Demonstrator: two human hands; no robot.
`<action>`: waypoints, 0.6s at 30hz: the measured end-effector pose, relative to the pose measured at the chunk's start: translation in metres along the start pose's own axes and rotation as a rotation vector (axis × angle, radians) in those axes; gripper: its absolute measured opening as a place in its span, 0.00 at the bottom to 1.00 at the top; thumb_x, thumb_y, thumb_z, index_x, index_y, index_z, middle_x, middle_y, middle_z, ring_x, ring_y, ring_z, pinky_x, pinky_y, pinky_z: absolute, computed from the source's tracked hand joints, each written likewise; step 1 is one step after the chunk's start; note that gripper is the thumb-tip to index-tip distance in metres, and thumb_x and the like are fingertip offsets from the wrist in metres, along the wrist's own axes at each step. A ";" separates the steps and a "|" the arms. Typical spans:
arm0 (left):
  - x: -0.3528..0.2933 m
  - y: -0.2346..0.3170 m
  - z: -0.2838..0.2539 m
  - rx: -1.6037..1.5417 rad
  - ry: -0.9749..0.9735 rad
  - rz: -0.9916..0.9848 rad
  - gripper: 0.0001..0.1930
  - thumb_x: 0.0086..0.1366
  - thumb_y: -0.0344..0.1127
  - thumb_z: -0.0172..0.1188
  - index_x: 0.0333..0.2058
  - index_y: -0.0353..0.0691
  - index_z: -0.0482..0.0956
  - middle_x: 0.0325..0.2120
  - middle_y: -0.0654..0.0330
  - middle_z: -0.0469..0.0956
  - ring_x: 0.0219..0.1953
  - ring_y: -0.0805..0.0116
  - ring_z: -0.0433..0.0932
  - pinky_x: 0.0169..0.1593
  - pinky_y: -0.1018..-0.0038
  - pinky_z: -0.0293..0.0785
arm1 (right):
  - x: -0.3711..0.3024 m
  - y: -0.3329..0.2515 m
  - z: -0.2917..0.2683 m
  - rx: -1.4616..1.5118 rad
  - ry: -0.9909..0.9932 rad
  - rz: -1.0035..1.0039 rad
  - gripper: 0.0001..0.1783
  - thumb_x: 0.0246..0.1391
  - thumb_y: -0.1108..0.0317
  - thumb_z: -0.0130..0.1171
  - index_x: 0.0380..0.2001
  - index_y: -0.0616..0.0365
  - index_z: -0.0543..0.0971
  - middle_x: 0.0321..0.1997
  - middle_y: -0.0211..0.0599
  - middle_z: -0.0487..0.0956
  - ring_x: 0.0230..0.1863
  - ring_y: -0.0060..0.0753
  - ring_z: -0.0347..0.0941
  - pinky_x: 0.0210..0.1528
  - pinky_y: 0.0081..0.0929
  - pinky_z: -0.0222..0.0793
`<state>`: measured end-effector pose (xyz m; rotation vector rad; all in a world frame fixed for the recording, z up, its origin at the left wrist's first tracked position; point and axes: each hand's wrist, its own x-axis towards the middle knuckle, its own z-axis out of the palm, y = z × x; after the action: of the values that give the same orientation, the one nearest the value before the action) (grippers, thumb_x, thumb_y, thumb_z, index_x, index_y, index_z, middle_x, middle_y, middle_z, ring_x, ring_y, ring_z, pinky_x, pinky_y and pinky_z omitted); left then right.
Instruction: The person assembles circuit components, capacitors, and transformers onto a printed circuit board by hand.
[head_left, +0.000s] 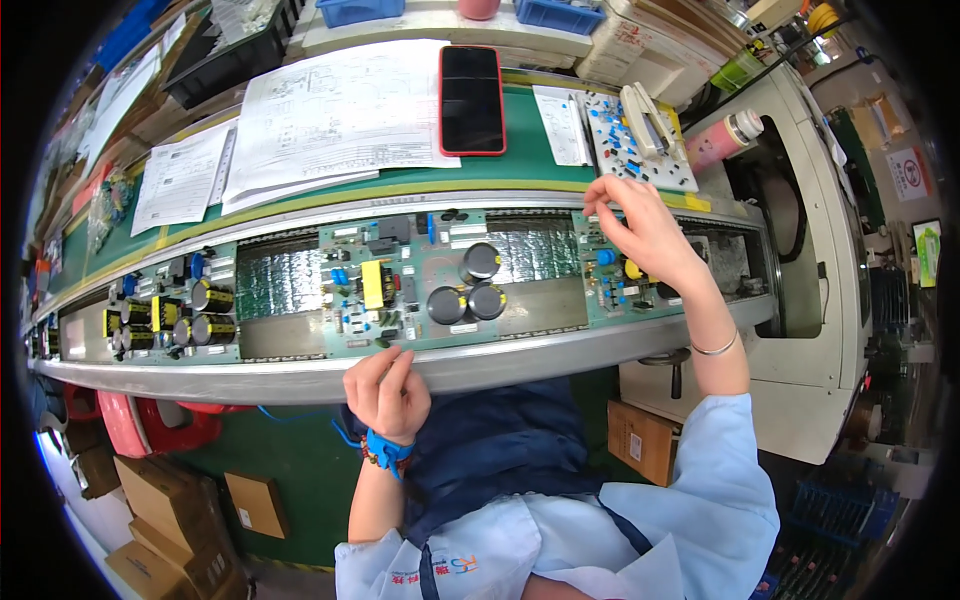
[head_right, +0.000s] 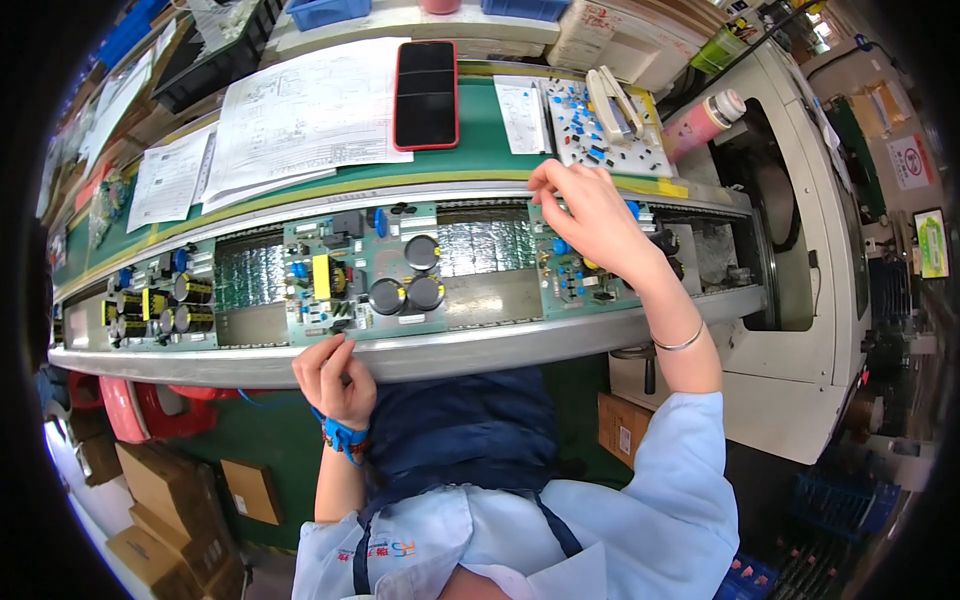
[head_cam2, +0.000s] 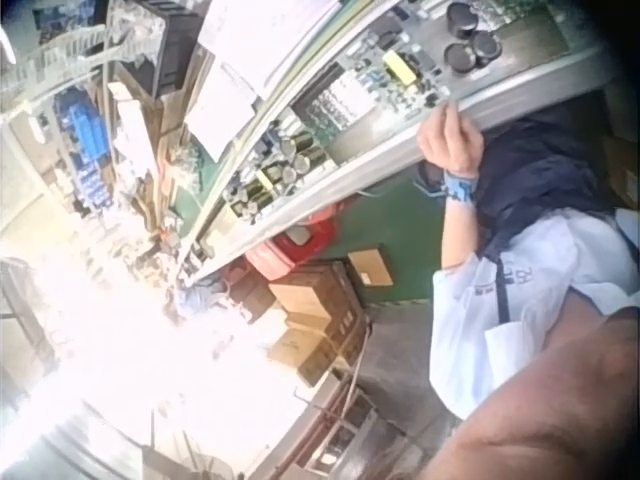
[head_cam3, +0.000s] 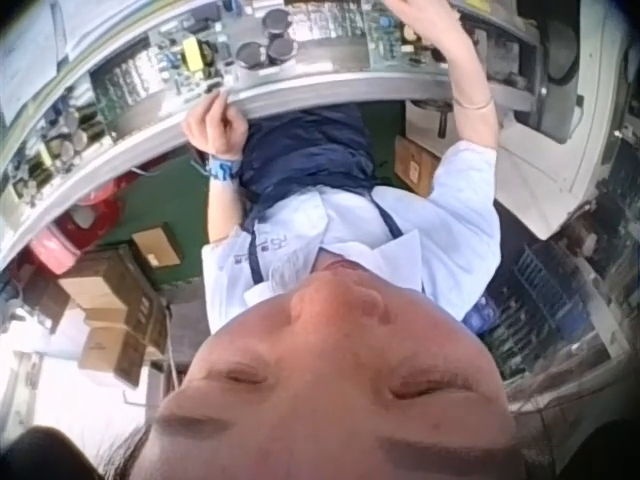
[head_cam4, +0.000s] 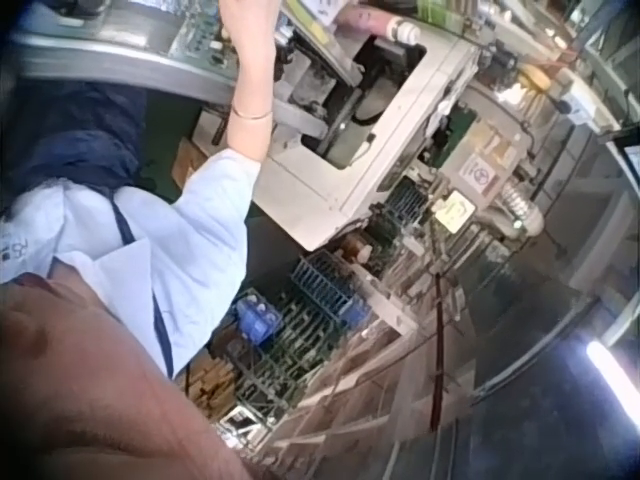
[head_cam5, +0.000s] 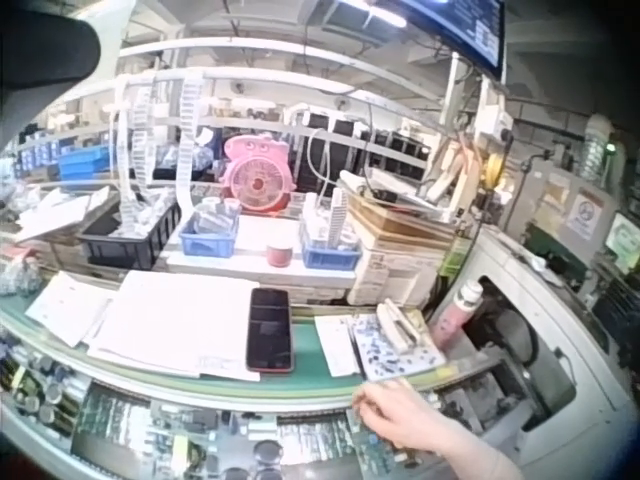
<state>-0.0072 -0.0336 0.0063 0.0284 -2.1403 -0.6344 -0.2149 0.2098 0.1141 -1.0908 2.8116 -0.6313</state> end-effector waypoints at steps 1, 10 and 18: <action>0.001 0.000 0.000 0.012 0.001 0.003 0.15 0.45 0.16 0.54 0.32 0.38 0.79 0.34 0.56 0.77 0.34 0.59 0.74 0.39 0.69 0.70 | 0.008 -0.005 0.002 0.009 0.002 -0.009 0.05 0.55 0.70 0.48 0.34 0.58 0.71 0.32 0.35 0.77 0.39 0.37 0.72 0.49 0.32 0.59; 0.005 0.000 -0.002 -0.005 0.028 -0.014 0.16 0.43 0.16 0.55 0.31 0.39 0.79 0.32 0.58 0.77 0.33 0.60 0.74 0.37 0.70 0.71 | 0.106 -0.047 0.060 0.276 -0.142 -0.256 0.10 0.49 0.71 0.58 0.35 0.64 0.75 0.33 0.39 0.73 0.37 0.33 0.73 0.42 0.28 0.69; 0.009 -0.002 -0.005 -0.011 0.041 -0.004 0.16 0.42 0.17 0.56 0.32 0.38 0.80 0.31 0.59 0.78 0.32 0.61 0.75 0.35 0.71 0.72 | 0.137 -0.071 0.089 0.115 -0.237 -0.276 0.06 0.44 0.70 0.59 0.28 0.59 0.76 0.25 0.38 0.77 0.31 0.39 0.75 0.35 0.32 0.70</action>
<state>-0.0091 -0.0400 0.0147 0.0395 -2.0979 -0.6422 -0.2546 0.0417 0.0731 -1.4388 2.4179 -0.6271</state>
